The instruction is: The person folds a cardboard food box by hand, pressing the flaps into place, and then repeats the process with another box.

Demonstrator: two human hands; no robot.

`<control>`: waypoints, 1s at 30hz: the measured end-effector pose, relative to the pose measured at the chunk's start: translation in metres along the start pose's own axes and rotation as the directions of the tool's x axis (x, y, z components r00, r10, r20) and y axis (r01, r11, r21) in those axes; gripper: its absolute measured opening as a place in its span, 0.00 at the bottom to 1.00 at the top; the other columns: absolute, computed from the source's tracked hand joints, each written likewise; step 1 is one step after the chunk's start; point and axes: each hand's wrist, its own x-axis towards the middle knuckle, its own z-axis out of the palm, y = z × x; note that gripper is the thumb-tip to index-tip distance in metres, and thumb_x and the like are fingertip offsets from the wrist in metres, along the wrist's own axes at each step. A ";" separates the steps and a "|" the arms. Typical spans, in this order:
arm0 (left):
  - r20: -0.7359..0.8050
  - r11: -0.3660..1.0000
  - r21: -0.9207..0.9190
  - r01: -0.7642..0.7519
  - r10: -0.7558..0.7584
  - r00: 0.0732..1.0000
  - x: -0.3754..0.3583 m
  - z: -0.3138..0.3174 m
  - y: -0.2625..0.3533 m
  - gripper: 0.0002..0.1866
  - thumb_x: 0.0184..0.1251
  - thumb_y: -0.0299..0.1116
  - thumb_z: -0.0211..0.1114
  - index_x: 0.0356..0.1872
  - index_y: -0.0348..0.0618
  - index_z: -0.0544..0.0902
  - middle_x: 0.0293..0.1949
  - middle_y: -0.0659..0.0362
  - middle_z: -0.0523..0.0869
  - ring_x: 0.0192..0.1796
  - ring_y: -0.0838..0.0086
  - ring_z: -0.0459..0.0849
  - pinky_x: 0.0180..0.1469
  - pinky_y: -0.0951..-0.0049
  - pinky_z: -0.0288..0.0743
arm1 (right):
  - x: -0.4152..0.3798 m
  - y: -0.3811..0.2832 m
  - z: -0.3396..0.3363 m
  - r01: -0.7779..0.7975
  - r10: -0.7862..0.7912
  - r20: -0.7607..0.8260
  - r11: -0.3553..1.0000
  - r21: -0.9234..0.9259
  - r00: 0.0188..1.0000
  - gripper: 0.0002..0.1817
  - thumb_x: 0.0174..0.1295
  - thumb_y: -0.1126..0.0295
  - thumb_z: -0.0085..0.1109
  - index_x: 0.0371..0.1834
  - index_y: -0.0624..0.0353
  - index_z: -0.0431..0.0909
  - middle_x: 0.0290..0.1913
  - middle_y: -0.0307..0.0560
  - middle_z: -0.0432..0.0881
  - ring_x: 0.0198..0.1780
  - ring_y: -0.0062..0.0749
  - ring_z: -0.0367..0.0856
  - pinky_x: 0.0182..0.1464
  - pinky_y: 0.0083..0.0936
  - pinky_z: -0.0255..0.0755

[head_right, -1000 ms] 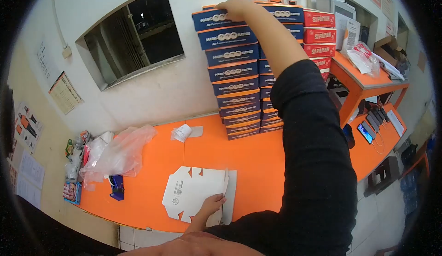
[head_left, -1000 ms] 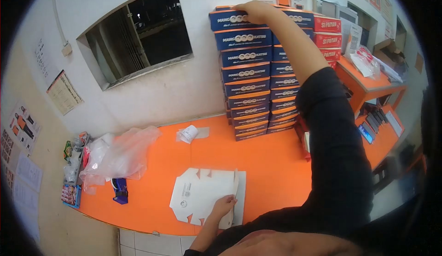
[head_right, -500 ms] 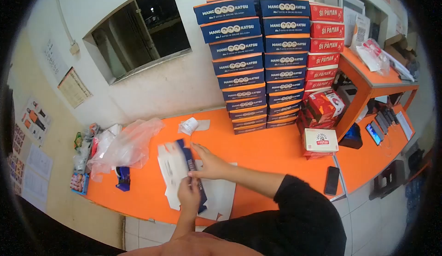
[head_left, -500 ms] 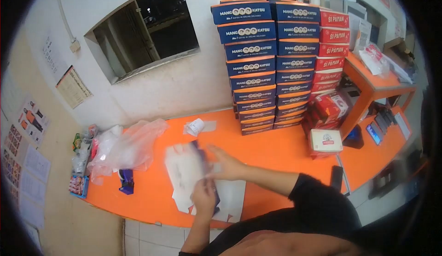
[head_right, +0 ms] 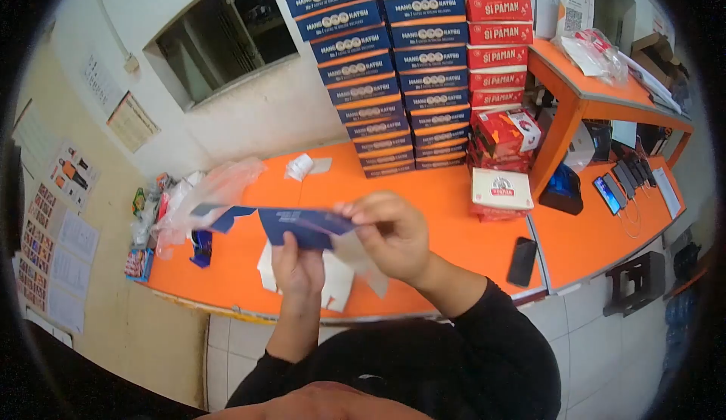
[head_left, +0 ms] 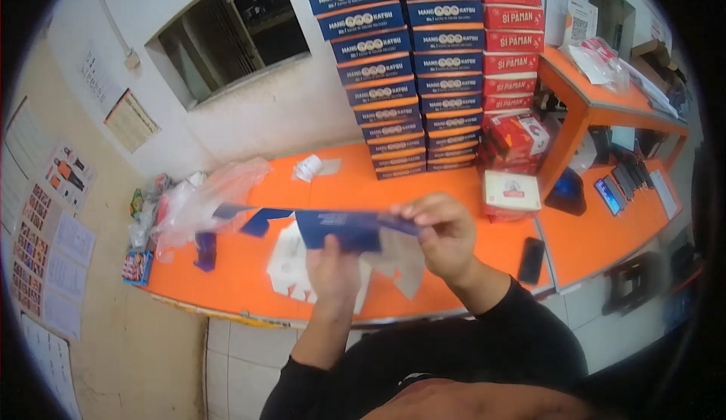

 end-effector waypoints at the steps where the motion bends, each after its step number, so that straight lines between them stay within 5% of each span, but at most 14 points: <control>1: 0.019 0.994 0.105 0.011 -0.013 1.000 -0.014 0.000 -0.011 0.20 0.66 0.28 0.57 0.58 0.37 0.66 0.50 0.53 0.78 0.47 0.65 0.81 0.50 0.63 0.76 | -0.005 -0.010 -0.003 -0.023 0.023 0.000 1.000 0.001 1.000 0.08 0.49 0.80 0.64 0.34 0.63 0.80 0.37 0.50 0.83 0.47 0.39 0.82 0.50 0.31 0.77; 2: 0.040 0.978 0.209 0.021 -0.030 0.999 -0.026 -0.002 -0.020 0.21 0.65 0.25 0.58 0.58 0.36 0.66 0.51 0.54 0.77 0.48 0.68 0.80 0.49 0.67 0.77 | -0.003 -0.017 -0.009 0.114 -0.061 0.153 0.924 -0.365 0.986 0.08 0.47 0.79 0.66 0.32 0.63 0.79 0.35 0.50 0.83 0.46 0.42 0.82 0.49 0.32 0.77; 3: 0.020 0.978 0.208 0.030 -0.035 0.999 -0.035 0.001 -0.024 0.21 0.65 0.25 0.58 0.58 0.36 0.66 0.51 0.54 0.77 0.48 0.68 0.80 0.49 0.67 0.77 | -0.002 -0.024 -0.017 0.285 -0.079 0.327 0.704 -0.650 0.942 0.08 0.46 0.79 0.68 0.30 0.64 0.79 0.33 0.49 0.82 0.45 0.44 0.82 0.47 0.33 0.77; 6: 0.077 0.943 0.329 -0.057 0.034 0.996 -0.049 0.013 -0.030 0.21 0.61 0.20 0.60 0.55 0.33 0.67 0.48 0.53 0.78 0.49 0.71 0.79 0.51 0.69 0.76 | -0.008 -0.051 -0.046 0.206 0.095 0.475 0.814 -0.543 0.875 0.09 0.44 0.78 0.70 0.28 0.63 0.79 0.33 0.50 0.82 0.45 0.43 0.83 0.46 0.34 0.77; 10: 0.199 0.929 0.316 -0.192 0.133 0.971 -0.050 0.042 -0.042 0.18 0.61 0.19 0.59 0.51 0.32 0.68 0.45 0.51 0.80 0.46 0.69 0.82 0.49 0.69 0.78 | -0.023 -0.082 -0.057 0.254 0.006 0.402 0.767 -0.589 0.916 0.10 0.42 0.77 0.70 0.28 0.63 0.79 0.34 0.49 0.82 0.45 0.41 0.83 0.50 0.35 0.76; 13: 0.244 0.946 0.322 -0.040 -0.042 0.969 -0.066 0.061 -0.059 0.17 0.60 0.19 0.58 0.51 0.32 0.68 0.43 0.49 0.81 0.39 0.68 0.85 0.42 0.68 0.82 | -0.032 -0.079 -0.067 0.368 -0.089 0.384 0.541 -0.756 0.919 0.10 0.43 0.77 0.70 0.28 0.63 0.79 0.35 0.48 0.82 0.45 0.41 0.83 0.52 0.36 0.75; 17: 0.228 0.940 0.329 0.086 -0.168 0.959 -0.070 0.064 -0.062 0.16 0.61 0.19 0.57 0.50 0.32 0.69 0.44 0.49 0.81 0.40 0.67 0.84 0.43 0.69 0.82 | -0.029 -0.088 -0.101 0.363 -0.014 0.440 0.588 -0.723 0.898 0.09 0.45 0.76 0.69 0.29 0.62 0.79 0.36 0.47 0.82 0.45 0.42 0.82 0.53 0.36 0.75; 20: 0.236 0.938 0.302 0.171 -0.247 0.940 -0.070 0.064 -0.068 0.17 0.61 0.20 0.56 0.51 0.33 0.67 0.42 0.50 0.81 0.39 0.70 0.84 0.42 0.71 0.82 | -0.031 -0.097 -0.108 0.341 0.197 0.546 0.599 -0.725 0.814 0.11 0.46 0.71 0.68 0.32 0.61 0.79 0.38 0.47 0.82 0.47 0.43 0.80 0.52 0.36 0.74; 22: 0.169 0.843 0.533 0.076 -0.193 0.967 -0.069 0.048 -0.099 0.20 0.61 0.23 0.57 0.55 0.36 0.65 0.49 0.51 0.77 0.44 0.72 0.80 0.46 0.71 0.77 | -0.031 -0.100 -0.083 0.210 0.242 0.417 0.587 -0.782 0.876 0.12 0.47 0.67 0.67 0.32 0.59 0.80 0.38 0.46 0.81 0.49 0.45 0.77 0.53 0.36 0.71; 23: 0.368 0.519 0.789 -0.329 0.029 0.930 -0.069 0.043 -0.111 0.20 0.58 0.22 0.58 0.52 0.34 0.67 0.43 0.51 0.79 0.40 0.70 0.81 0.41 0.71 0.75 | -0.035 -0.085 -0.069 0.241 0.033 0.311 0.559 -0.794 0.950 0.14 0.46 0.65 0.68 0.35 0.57 0.79 0.37 0.45 0.78 0.45 0.44 0.75 0.49 0.37 0.69; 28: 0.406 0.437 0.819 -0.370 0.013 0.914 -0.076 0.052 -0.103 0.11 0.60 0.28 0.57 0.43 0.36 0.73 0.34 0.49 0.81 0.39 0.60 0.82 0.36 0.66 0.73 | -0.038 -0.073 -0.076 0.403 -0.076 0.400 0.322 -0.857 0.913 0.14 0.42 0.73 0.67 0.35 0.58 0.79 0.30 0.45 0.74 0.32 0.41 0.71 0.38 0.34 0.65; 30: 0.386 0.184 0.913 -0.363 -0.110 0.916 -0.077 0.049 -0.097 0.13 0.62 0.34 0.57 0.43 0.37 0.74 0.36 0.46 0.81 0.39 0.54 0.82 0.36 0.62 0.73 | -0.035 -0.081 -0.065 0.391 -0.126 0.371 0.311 -0.866 0.920 0.10 0.42 0.76 0.65 0.31 0.58 0.79 0.28 0.43 0.75 0.33 0.41 0.72 0.37 0.34 0.67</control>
